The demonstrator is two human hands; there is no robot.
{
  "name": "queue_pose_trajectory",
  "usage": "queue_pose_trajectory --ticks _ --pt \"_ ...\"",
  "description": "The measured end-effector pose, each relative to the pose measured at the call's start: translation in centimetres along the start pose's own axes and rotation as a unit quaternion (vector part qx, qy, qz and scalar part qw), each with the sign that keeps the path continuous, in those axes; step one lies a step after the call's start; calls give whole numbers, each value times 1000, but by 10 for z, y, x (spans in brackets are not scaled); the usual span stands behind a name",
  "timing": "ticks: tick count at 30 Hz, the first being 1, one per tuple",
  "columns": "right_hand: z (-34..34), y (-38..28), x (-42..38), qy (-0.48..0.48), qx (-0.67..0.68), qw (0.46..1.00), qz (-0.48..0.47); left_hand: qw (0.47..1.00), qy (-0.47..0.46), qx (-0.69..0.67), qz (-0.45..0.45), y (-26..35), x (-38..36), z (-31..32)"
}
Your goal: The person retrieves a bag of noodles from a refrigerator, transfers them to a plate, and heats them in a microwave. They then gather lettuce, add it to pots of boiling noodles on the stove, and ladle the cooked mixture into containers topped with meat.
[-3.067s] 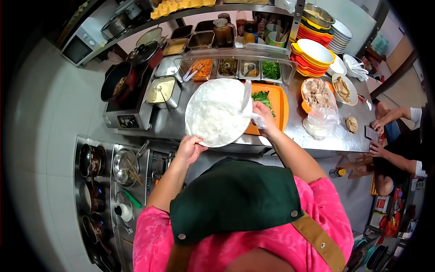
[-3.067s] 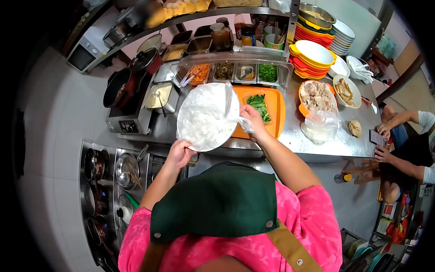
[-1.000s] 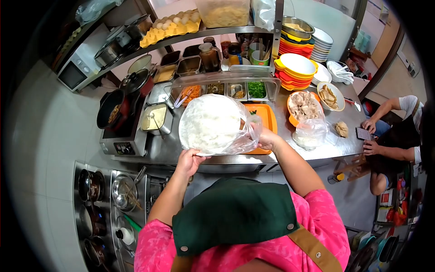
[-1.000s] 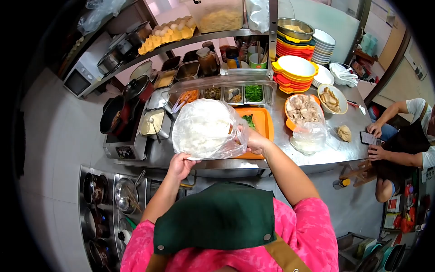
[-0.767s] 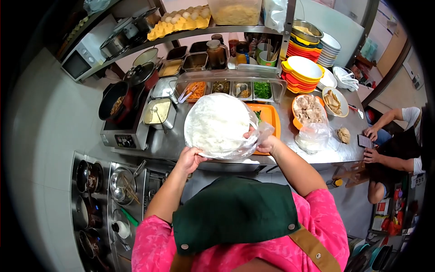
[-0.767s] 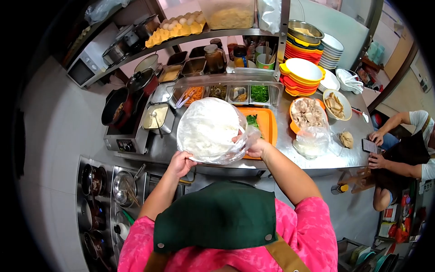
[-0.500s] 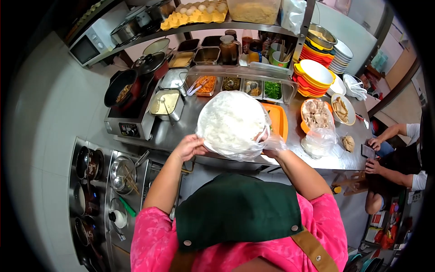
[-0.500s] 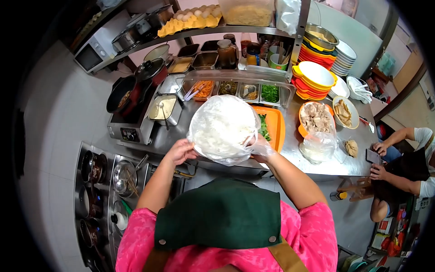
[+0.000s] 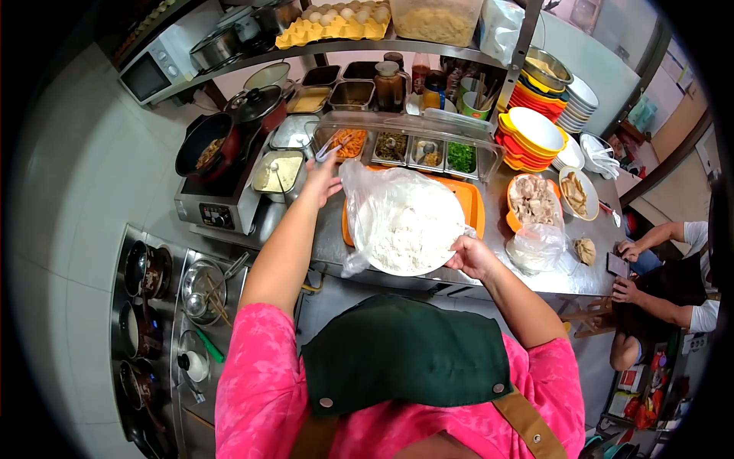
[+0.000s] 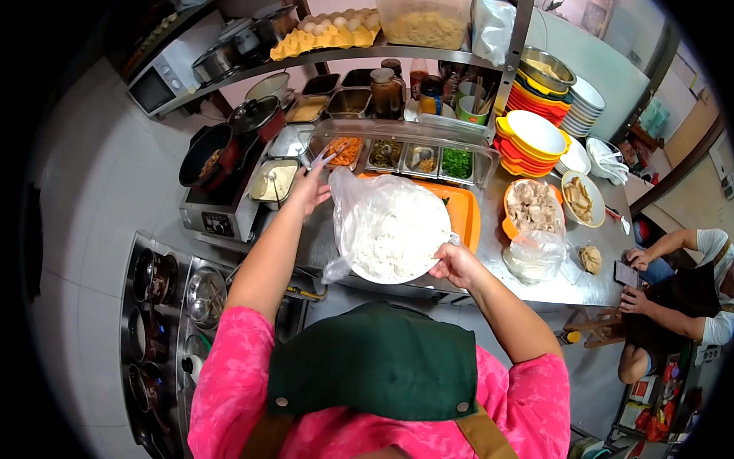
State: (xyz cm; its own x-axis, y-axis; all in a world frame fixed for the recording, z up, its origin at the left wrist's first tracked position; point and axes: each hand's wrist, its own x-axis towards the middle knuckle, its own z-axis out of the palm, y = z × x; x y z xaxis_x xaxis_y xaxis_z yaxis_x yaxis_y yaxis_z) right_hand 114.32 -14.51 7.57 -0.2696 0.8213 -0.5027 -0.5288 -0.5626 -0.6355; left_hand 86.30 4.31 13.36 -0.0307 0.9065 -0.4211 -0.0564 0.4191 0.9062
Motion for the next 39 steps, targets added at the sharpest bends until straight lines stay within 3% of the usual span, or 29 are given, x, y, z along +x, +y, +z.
queue_pose_trajectory --ticks 1,2,3,4,5,6,7,8,9,11,12,14,17,20,21,22,23,24,26,27,29,31,33,35,37,38,39 --pt "-1 2 -1 -3 -3 1000 -10 1000 -1 1 -2 -8 16 2" --pt "-3 4 -2 -5 -7 1000 -20 982 -53 171 62 -25 44 3" --pt "-1 4 -4 -4 -6 1000 -19 928 -103 335 125 -35 60 5" --pt "3 3 -7 -1 -10 1000 -22 889 -107 424 136 -26 33 17" --pt "6 1 -9 1 -15 1000 -25 889 -108 423 136 -26 38 18" --pt "3 4 -6 -9 -9 999 -43 889 -177 415 82 -26 48 18" --pt "0 5 -5 -8 -9 999 -41 882 -245 403 27 -25 54 19" --pt "-3 5 -4 -28 7 999 -24 940 -161 297 47 -24 57 20" --pt "-4 5 -4 -47 22 999 -8 972 -174 156 -6 -36 90 11" --pt "-3 4 -9 -49 26 998 -6 982 -109 -50 -146 -31 100 5" --pt "0 3 -11 -53 29 998 -7 982 -107 -52 -144 -32 106 -1" --pt "2 2 -15 -42 33 998 -11 968 -53 -204 -137 -54 134 -16" --pt "-14 4 -18 -18 14 1000 -12 983 29 -165 -72 -118 182 -39" --pt "-21 -1 -28 -5 23 997 -75 980 67 -185 -42 -147 163 -34" --pt "-19 -5 -33 1 18 995 -97 975 47 -205 -73 -110 96 -11" --pt "-29 -6 -32 19 9 994 -111 988 -5 -153 -22 -124 100 -14" --pt "-33 -4 -30 31 -7 987 -159 978 179 106 28 -114 81 -4" --pt "-30 -11 -34 31 -11 983 -181 916 195 345 68 -102 63 -9" --pt "-18 -21 -40 58 1 975 -217 833 171 508 137 -81 14 -17" --pt "-14 -25 -41 105 14 969 -224 804 153 491 299 -80 2 -32" --pt "-2 -37 -45 104 10 966 -235 873 65 332 351 -34 -39 -60" --pt "6 -46 -43 102 16 967 -234 771 182 309 527 -5 -33 -110" --pt "21 -47 -29 110 79 951 -278 776 272 213 528 41 -15 -167" --pt "49 -56 -21 97 118 961 -228 767 360 159 508 89 26 -236" --pt "99 -64 -7 30 144 965 -219 795 377 92 466 135 92 -313" --pt "131 -67 3 42 159 961 -220 791 378 87 473 163 119 -332" --pt "158 -69 14 55 176 958 -221 816 395 101 410 188 142 -347"
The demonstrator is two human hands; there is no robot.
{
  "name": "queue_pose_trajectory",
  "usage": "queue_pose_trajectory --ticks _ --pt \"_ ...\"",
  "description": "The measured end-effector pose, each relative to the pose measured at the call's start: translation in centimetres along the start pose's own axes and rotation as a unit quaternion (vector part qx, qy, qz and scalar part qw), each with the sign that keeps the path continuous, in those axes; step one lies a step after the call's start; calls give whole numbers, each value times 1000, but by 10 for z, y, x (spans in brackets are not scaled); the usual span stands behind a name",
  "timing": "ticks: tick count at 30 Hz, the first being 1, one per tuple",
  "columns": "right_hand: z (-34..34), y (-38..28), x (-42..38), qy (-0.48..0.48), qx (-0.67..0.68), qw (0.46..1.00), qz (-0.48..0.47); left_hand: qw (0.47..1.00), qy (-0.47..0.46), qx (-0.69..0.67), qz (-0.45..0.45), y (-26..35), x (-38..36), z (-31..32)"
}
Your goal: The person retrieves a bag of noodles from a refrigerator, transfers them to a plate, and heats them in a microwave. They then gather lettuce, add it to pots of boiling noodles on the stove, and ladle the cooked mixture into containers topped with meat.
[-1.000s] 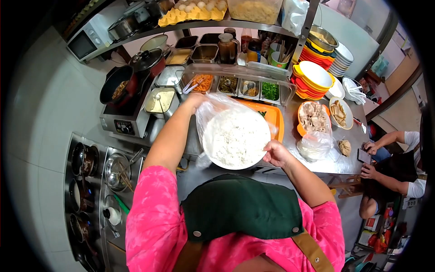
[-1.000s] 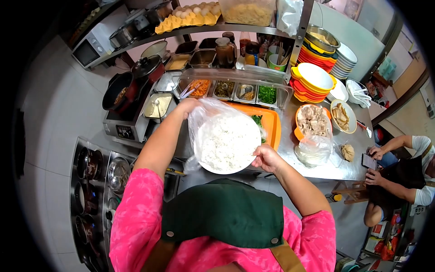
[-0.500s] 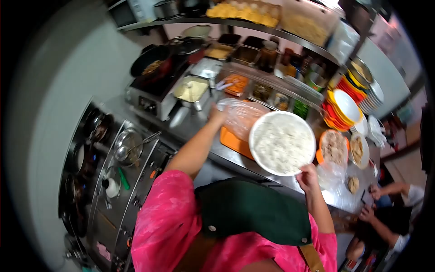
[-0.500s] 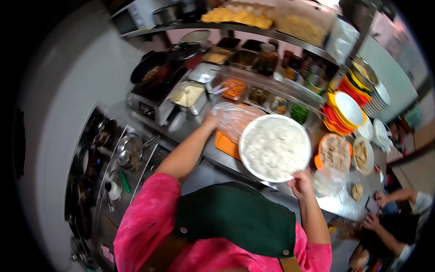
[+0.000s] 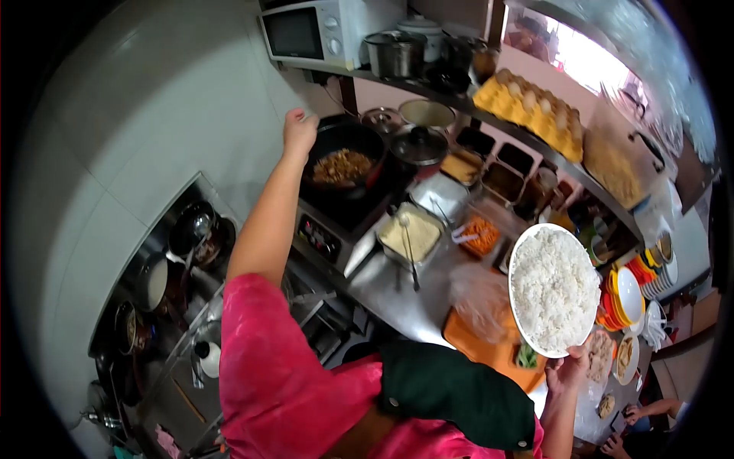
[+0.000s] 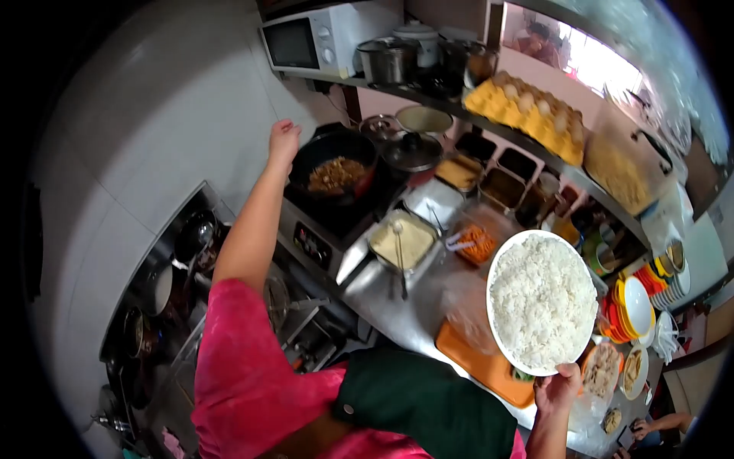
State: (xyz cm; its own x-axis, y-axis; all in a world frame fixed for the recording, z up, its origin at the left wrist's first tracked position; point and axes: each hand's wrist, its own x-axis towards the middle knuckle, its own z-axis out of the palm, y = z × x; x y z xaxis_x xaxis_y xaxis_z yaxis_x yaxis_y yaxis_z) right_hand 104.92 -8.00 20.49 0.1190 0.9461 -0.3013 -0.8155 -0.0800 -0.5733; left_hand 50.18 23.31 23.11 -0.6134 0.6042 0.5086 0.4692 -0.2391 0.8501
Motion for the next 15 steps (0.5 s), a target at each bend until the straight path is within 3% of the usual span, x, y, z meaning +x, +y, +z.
queue_pose_trajectory --ticks 3,6,8,11,15 --pt "28 30 28 -43 -1 999 17 984 -116 55 -120 -3 74 35" --pt "79 62 39 -9 10 1000 17 949 -239 16 -204 -9 122 77" --pt "104 78 44 -1 25 1000 -3 965 -182 51 -180 -73 167 136" --pt "113 93 55 -25 15 998 49 947 -227 60 -219 -46 170 143" --pt "124 109 63 6 -24 999 39 928 -279 -33 -245 -41 179 151"
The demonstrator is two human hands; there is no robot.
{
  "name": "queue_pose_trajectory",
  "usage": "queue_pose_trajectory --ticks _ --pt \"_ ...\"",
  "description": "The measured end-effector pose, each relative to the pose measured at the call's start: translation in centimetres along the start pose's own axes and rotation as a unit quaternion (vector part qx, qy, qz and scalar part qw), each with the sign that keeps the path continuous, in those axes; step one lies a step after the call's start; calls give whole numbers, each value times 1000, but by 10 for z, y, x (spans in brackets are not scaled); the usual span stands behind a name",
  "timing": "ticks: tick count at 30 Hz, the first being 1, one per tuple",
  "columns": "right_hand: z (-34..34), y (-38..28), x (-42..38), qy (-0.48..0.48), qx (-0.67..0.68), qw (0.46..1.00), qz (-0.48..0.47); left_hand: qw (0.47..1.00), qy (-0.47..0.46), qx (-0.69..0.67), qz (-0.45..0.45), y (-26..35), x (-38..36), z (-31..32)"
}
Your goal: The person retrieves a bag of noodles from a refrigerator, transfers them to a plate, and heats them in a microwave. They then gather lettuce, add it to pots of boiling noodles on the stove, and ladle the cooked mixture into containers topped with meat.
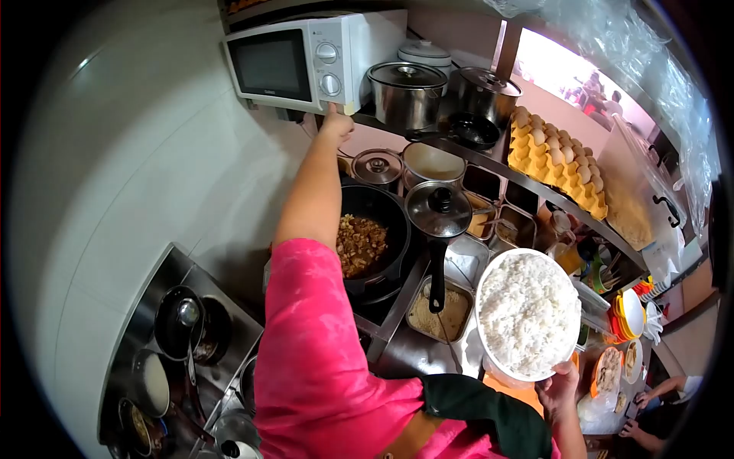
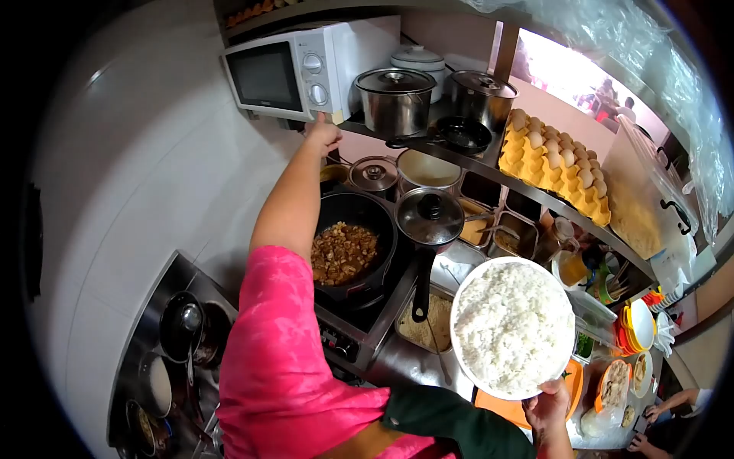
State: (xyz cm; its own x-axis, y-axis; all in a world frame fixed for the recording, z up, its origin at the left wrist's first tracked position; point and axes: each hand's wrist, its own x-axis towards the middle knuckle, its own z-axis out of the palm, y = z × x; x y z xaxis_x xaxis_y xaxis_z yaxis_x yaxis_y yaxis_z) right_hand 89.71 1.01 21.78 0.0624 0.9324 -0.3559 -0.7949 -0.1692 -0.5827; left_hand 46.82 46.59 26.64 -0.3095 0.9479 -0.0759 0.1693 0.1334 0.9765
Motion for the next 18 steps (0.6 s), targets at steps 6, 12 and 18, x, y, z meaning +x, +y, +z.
queue_pose_trajectory --ticks 6,12,18 --pt "14 20 35 7 -99 994 45 993 -16 105 53 -9 -19 1" --pt "66 32 99 -89 -177 966 166 777 -614 -12 -135 -55 -206 -20" --pt "154 57 154 -234 -148 936 216 869 -385 -289 -117 -79 -244 -90"
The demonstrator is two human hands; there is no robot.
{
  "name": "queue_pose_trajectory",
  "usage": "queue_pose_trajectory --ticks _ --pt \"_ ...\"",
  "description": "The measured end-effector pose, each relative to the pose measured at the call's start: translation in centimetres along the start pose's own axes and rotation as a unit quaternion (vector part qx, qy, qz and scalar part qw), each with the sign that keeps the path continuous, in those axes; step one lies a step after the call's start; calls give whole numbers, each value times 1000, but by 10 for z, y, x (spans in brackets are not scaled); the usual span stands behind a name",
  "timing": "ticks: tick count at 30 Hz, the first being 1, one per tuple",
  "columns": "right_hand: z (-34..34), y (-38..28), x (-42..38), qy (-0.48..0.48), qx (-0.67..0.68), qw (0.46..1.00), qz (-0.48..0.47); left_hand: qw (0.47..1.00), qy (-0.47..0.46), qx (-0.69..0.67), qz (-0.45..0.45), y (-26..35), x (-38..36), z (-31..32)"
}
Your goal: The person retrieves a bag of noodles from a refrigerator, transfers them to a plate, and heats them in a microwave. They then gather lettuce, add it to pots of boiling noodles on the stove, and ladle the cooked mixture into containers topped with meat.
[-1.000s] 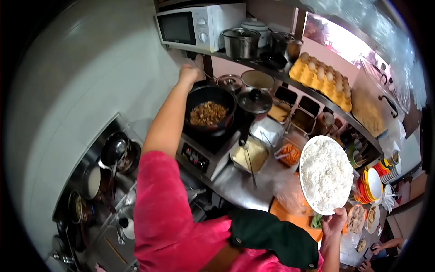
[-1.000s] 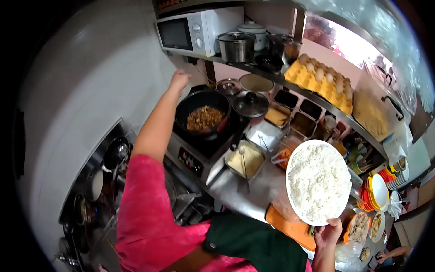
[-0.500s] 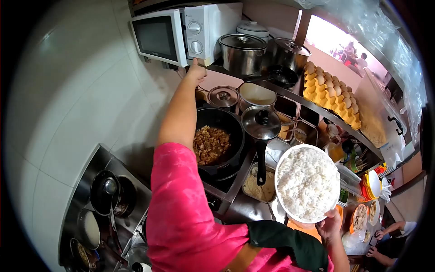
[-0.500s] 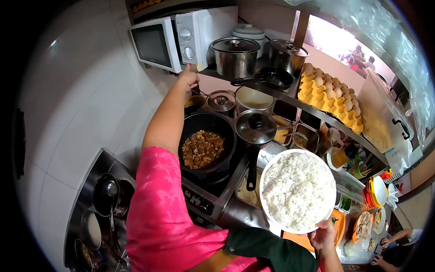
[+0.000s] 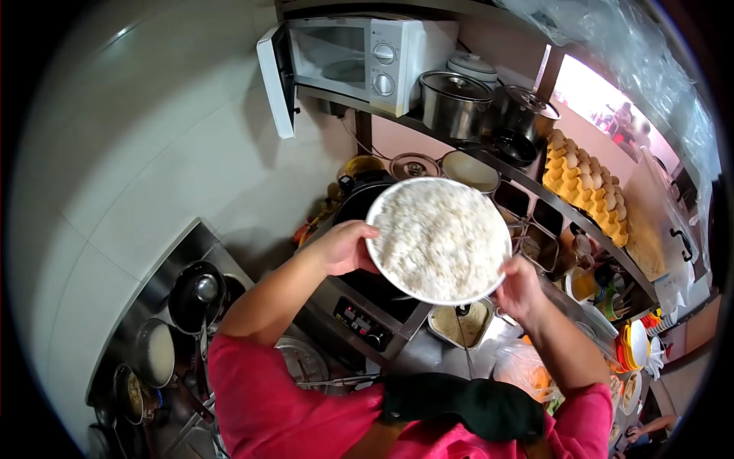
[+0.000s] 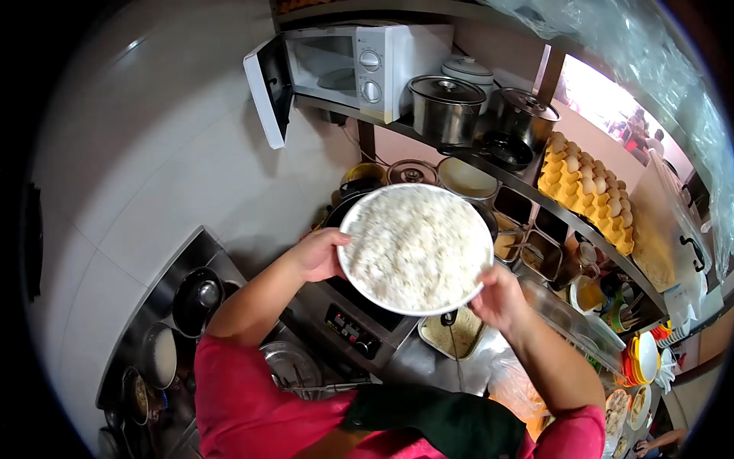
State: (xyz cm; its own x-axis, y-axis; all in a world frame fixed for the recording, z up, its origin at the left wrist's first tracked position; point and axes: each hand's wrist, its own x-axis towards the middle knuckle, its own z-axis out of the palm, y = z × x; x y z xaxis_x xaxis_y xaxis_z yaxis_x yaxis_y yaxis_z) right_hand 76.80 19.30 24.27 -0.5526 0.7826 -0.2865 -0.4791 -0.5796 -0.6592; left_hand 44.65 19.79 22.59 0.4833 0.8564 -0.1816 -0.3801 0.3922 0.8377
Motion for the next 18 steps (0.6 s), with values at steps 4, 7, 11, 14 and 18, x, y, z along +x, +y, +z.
queue_pose_trajectory --ticks 4,7,11,14,18 --pt "38 -24 69 -94 9 995 23 986 84 -30 139 22 -43 0" --pt "70 -34 92 -177 -19 984 -26 957 199 -36 207 50 -54 -1" --pt "53 -35 75 -172 -102 979 -47 913 275 0 300 96 -48 -17" --pt "38 -41 36 -134 -156 977 -62 888 305 28 343 130 -22 -48" --pt "2 -46 -16 -16 -168 979 -117 851 356 -10 386 176 30 -85"
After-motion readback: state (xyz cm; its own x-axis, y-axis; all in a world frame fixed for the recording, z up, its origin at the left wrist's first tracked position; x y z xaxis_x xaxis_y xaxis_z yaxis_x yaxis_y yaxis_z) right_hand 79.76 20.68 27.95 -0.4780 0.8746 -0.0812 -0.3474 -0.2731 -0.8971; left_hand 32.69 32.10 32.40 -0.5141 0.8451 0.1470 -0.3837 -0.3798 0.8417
